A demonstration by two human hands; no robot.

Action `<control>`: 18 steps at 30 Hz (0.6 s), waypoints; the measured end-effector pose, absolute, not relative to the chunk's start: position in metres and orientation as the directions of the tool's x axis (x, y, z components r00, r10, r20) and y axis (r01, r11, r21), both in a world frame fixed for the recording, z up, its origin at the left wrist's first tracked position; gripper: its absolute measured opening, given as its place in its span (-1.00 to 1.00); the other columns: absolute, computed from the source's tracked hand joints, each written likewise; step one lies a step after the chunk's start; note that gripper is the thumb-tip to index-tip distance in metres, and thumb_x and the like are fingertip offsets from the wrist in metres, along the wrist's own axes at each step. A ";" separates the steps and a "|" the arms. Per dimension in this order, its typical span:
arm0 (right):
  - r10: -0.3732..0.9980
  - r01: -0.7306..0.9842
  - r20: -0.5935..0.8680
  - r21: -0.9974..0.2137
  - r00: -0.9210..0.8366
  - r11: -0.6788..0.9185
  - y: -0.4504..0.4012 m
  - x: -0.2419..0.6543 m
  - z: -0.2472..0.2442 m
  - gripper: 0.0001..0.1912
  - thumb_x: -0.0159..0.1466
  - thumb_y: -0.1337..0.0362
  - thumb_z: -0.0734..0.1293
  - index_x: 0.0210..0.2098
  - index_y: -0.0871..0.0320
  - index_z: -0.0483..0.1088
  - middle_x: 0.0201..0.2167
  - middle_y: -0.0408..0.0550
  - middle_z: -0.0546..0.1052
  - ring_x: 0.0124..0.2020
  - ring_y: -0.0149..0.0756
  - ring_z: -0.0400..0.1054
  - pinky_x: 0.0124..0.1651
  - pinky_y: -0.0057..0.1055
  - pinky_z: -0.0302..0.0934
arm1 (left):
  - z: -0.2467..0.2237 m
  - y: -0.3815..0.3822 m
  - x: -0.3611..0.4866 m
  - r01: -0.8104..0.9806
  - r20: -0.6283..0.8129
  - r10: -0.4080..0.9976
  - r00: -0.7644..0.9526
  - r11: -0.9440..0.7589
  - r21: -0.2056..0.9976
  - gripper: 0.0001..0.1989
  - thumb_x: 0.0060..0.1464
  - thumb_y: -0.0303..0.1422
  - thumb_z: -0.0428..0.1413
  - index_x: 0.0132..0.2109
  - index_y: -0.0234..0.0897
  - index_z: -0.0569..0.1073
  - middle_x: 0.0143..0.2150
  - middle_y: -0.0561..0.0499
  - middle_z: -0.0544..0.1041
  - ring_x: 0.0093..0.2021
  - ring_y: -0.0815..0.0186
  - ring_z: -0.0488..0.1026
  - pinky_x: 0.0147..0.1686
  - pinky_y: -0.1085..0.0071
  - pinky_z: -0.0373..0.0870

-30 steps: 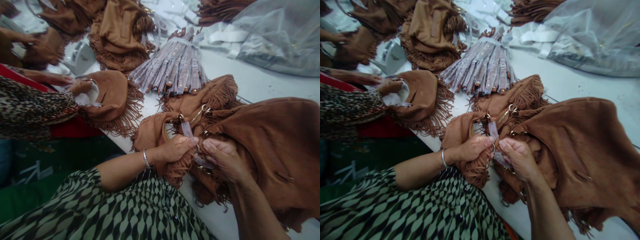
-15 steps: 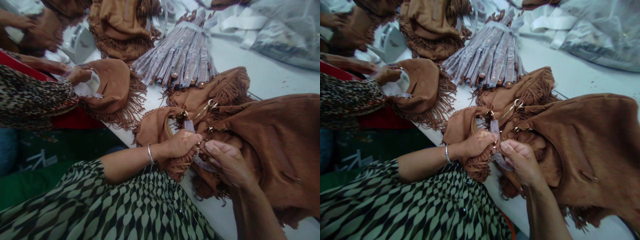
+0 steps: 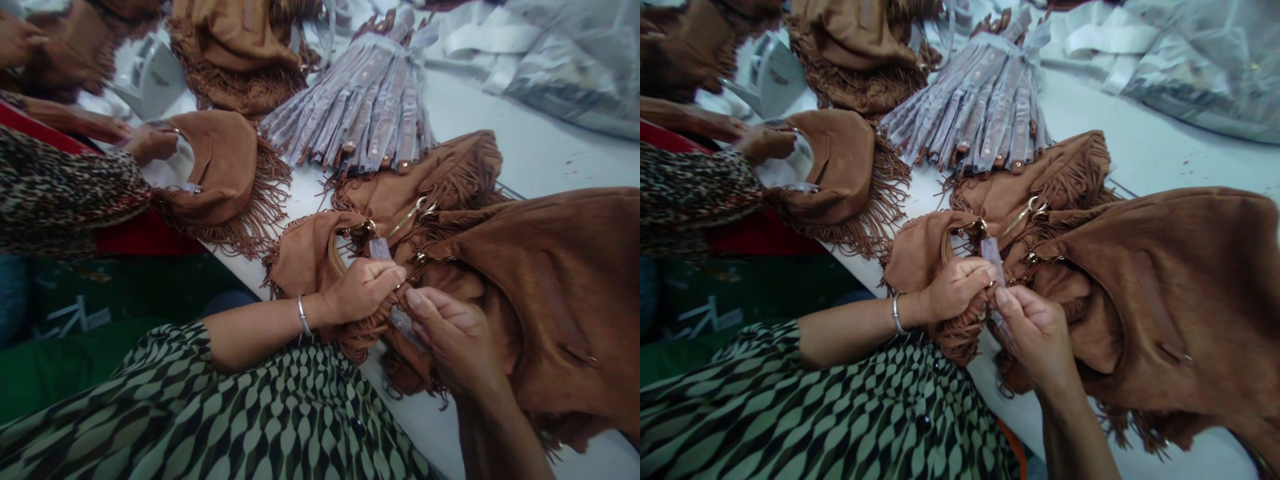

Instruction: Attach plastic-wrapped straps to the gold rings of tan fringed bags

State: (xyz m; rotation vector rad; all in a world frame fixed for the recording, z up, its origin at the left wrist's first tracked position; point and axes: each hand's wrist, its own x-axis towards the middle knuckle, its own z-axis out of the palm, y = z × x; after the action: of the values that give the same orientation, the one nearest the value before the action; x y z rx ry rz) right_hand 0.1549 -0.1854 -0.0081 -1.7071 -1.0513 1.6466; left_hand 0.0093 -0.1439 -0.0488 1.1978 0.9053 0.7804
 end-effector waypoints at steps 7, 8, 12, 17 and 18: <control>0.727 0.231 -0.652 -0.757 -0.214 -0.611 -0.162 0.177 0.012 -0.65 0.09 0.01 0.40 -0.54 0.19 0.41 -0.64 -0.14 0.31 -0.62 -0.47 0.11 -0.65 -0.55 -0.02 | -0.035 -0.139 -0.005 0.037 -0.090 0.746 0.660 0.087 0.996 -0.66 0.27 -0.20 -0.22 -0.33 -0.31 0.30 -0.37 0.03 0.30 -0.31 0.38 0.26 -0.23 0.44 0.26; 0.713 0.243 -0.658 -0.752 -0.240 -0.613 -0.158 0.179 0.014 -0.64 0.09 0.00 0.40 -0.55 0.19 0.40 -0.66 -0.15 0.29 -0.64 -0.48 0.08 -0.67 -0.55 -0.06 | -0.032 -0.140 -0.009 0.033 -0.088 0.718 0.691 0.090 0.995 -0.68 0.26 -0.20 -0.20 -0.25 -0.32 0.32 -0.31 0.01 0.33 -0.26 0.36 0.29 -0.18 0.43 0.28; 0.679 0.235 -0.674 -0.738 -0.290 -0.632 -0.152 0.181 0.016 -0.64 0.06 -0.02 0.41 -0.57 0.18 0.41 -0.68 -0.14 0.31 -0.67 -0.48 0.07 -0.69 -0.53 -0.06 | -0.028 -0.150 -0.020 0.034 -0.086 0.632 0.770 0.094 0.995 -0.67 0.19 -0.21 -0.03 0.01 -0.31 0.24 -0.09 -0.07 0.35 -0.08 0.28 0.33 -0.05 0.39 0.29; 0.683 0.304 -0.651 -0.759 -0.331 -0.576 -0.146 0.185 0.017 -0.63 0.07 -0.01 0.41 -0.61 0.18 0.41 -0.68 -0.14 0.31 -0.67 -0.49 0.07 -0.68 -0.52 -0.08 | -0.033 -0.159 -0.017 0.145 -0.130 0.676 0.726 0.034 0.989 -0.68 0.26 -0.19 -0.21 -0.11 -0.33 0.30 -0.27 -0.05 0.38 -0.26 0.30 0.35 -0.19 0.39 0.31; 0.667 0.330 -0.657 -0.754 -0.351 -0.569 -0.145 0.186 0.018 -0.62 0.07 -0.01 0.40 -0.62 0.18 0.40 -0.70 -0.15 0.29 -0.69 -0.50 0.05 -0.69 -0.52 -0.11 | -0.033 -0.159 -0.015 0.158 -0.131 0.674 0.727 0.021 0.987 -0.66 0.27 -0.19 -0.24 -0.16 -0.32 0.32 -0.31 -0.04 0.38 -0.28 0.30 0.35 -0.21 0.40 0.30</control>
State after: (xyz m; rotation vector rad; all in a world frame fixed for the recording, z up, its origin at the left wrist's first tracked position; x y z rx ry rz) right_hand 0.1860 -0.1449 0.0185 -1.6235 -1.3078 2.0110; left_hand -0.0154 -0.1594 -0.0334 1.5272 0.7065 0.4558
